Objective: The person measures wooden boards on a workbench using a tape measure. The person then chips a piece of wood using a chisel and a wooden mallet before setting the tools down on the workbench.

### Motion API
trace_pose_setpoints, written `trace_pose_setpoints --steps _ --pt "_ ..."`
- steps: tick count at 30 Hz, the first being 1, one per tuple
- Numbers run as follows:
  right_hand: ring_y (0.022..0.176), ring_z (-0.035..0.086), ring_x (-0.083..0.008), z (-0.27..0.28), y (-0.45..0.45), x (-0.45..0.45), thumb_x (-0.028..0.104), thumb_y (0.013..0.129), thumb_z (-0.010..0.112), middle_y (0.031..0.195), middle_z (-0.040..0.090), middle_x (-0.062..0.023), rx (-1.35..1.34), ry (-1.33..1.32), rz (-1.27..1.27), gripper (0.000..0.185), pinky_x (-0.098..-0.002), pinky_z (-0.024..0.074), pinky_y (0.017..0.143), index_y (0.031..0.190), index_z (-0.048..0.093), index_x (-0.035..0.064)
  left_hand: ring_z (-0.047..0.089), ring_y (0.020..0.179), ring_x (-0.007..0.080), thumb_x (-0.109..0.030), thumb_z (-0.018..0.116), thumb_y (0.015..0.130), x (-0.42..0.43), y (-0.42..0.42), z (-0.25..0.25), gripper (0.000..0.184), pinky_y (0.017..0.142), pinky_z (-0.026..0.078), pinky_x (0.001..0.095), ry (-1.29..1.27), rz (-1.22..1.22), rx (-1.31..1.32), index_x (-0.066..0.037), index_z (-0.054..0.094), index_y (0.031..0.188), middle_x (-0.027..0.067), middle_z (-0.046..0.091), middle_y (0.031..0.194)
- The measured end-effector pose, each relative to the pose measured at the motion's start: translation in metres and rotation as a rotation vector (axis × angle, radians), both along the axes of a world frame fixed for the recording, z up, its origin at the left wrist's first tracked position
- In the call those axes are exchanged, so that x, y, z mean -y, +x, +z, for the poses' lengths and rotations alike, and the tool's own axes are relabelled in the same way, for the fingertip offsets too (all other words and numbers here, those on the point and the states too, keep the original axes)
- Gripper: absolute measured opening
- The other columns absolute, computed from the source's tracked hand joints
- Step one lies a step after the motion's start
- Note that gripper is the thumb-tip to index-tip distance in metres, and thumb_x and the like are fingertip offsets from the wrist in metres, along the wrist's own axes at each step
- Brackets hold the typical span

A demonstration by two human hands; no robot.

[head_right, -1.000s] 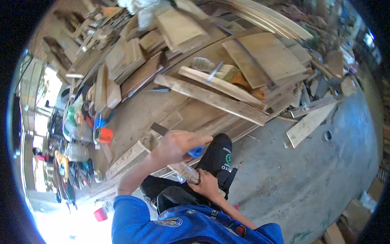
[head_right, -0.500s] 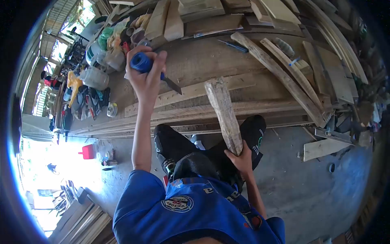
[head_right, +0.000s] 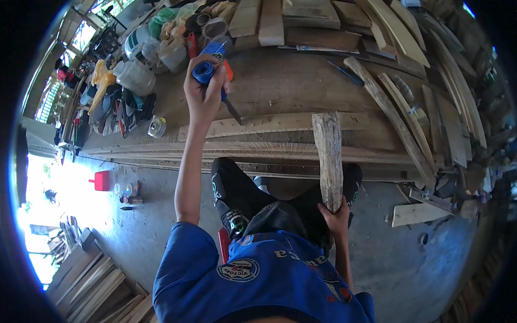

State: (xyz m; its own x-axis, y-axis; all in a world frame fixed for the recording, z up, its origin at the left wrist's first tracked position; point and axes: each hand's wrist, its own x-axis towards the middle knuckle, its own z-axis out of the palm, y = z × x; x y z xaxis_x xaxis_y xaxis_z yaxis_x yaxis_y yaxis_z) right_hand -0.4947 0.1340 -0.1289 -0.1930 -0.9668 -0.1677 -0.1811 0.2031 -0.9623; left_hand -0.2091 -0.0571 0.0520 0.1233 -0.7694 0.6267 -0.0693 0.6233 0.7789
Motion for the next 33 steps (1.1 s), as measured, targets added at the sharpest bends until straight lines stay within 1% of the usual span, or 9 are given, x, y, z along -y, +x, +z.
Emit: trace_pose_setpoints --steps 7,16,21,23,28,30,31,33 --pt "0.082 0.055 -0.0171 0.000 -0.001 0.000 0.011 0.063 0.069 0.089 0.060 -0.0105 -0.091 0.009 0.020 0.044 -0.0292 0.0420 0.075 0.101 0.051 -0.0018 0.043 0.047 0.0038 -0.002 0.054 0.079 0.013 0.006 -0.006 0.014 0.041 0.033 0.0176 -0.027 -0.030 -0.099 -0.005 0.044 0.088 -0.0008 0.046 0.058" --pt "0.083 0.055 -0.0176 0.007 0.000 0.001 0.009 0.063 0.067 0.091 0.059 -0.0111 -0.061 0.042 0.035 0.044 -0.0294 0.0415 0.076 0.102 0.051 -0.0025 0.044 0.047 0.0051 -0.003 0.054 0.080 0.019 0.009 -0.006 0.013 0.042 0.034 0.0181 -0.018 -0.027 -0.114 -0.005 0.043 0.087 0.0003 0.046 0.058" --pt "0.084 0.056 -0.0174 0.007 0.000 0.001 0.010 0.063 0.069 0.093 0.060 -0.0117 -0.045 0.038 0.024 0.045 -0.0293 0.0417 0.077 0.102 0.050 -0.0030 0.045 0.048 0.0056 -0.003 0.053 0.080 0.019 0.011 -0.006 0.013 0.042 0.035 0.0187 -0.005 -0.009 -0.116 -0.005 0.043 0.088 0.0006 0.046 0.058" --pt "0.085 0.056 -0.0173 0.007 -0.001 0.001 0.009 0.063 0.069 0.093 0.060 -0.0117 -0.032 0.047 0.025 0.045 -0.0290 0.0418 0.076 0.102 0.050 -0.0031 0.043 0.051 0.0096 -0.002 0.047 0.083 0.018 0.010 -0.005 0.010 0.047 0.039 0.0249 0.002 0.018 -0.084 -0.003 0.043 0.092 0.0038 0.043 0.062" --pt "0.085 0.056 -0.0171 0.004 -0.002 0.001 0.008 0.062 0.070 0.092 0.060 -0.0116 0.006 0.048 0.024 0.045 -0.0282 0.0420 0.076 0.101 0.050 -0.0033 0.042 0.052 0.0096 -0.001 0.047 0.083 0.018 0.010 -0.007 0.012 0.047 0.039 0.0253 0.020 -0.014 -0.137 -0.004 0.042 0.093 0.0035 0.043 0.064" --pt "0.084 0.056 -0.0169 0.003 -0.002 0.001 0.008 0.063 0.069 0.090 0.060 -0.0115 -0.075 0.023 0.039 0.043 -0.0283 0.0423 0.075 0.099 0.051 -0.0034 0.042 0.052 0.0092 -0.001 0.047 0.083 0.016 0.009 -0.009 0.012 0.048 0.040 0.0253 -0.011 -0.015 -0.179 -0.005 0.042 0.093 0.0034 0.043 0.065" --pt "0.084 0.056 -0.0169 0.003 -0.001 0.001 0.008 0.063 0.069 0.090 0.060 -0.0115 -0.071 0.025 0.041 0.043 -0.0283 0.0423 0.075 0.099 0.051 -0.0034 0.042 0.052 0.0092 -0.001 0.047 0.083 0.014 0.008 -0.010 0.012 0.048 0.040 0.0253 -0.009 -0.013 -0.175 -0.005 0.042 0.093 0.0034 0.043 0.065" --pt "0.083 0.056 -0.0166 0.006 0.000 0.002 0.008 0.063 0.068 0.089 0.061 -0.0114 -0.063 0.009 0.026 0.040 -0.0283 0.0424 0.075 0.097 0.052 -0.0033 0.042 0.051 0.0088 -0.001 0.048 0.083 0.010 0.003 -0.012 0.013 0.047 0.040 0.0244 -0.057 0.098 -0.175 -0.005 0.041 0.093 0.0031 0.043 0.064"
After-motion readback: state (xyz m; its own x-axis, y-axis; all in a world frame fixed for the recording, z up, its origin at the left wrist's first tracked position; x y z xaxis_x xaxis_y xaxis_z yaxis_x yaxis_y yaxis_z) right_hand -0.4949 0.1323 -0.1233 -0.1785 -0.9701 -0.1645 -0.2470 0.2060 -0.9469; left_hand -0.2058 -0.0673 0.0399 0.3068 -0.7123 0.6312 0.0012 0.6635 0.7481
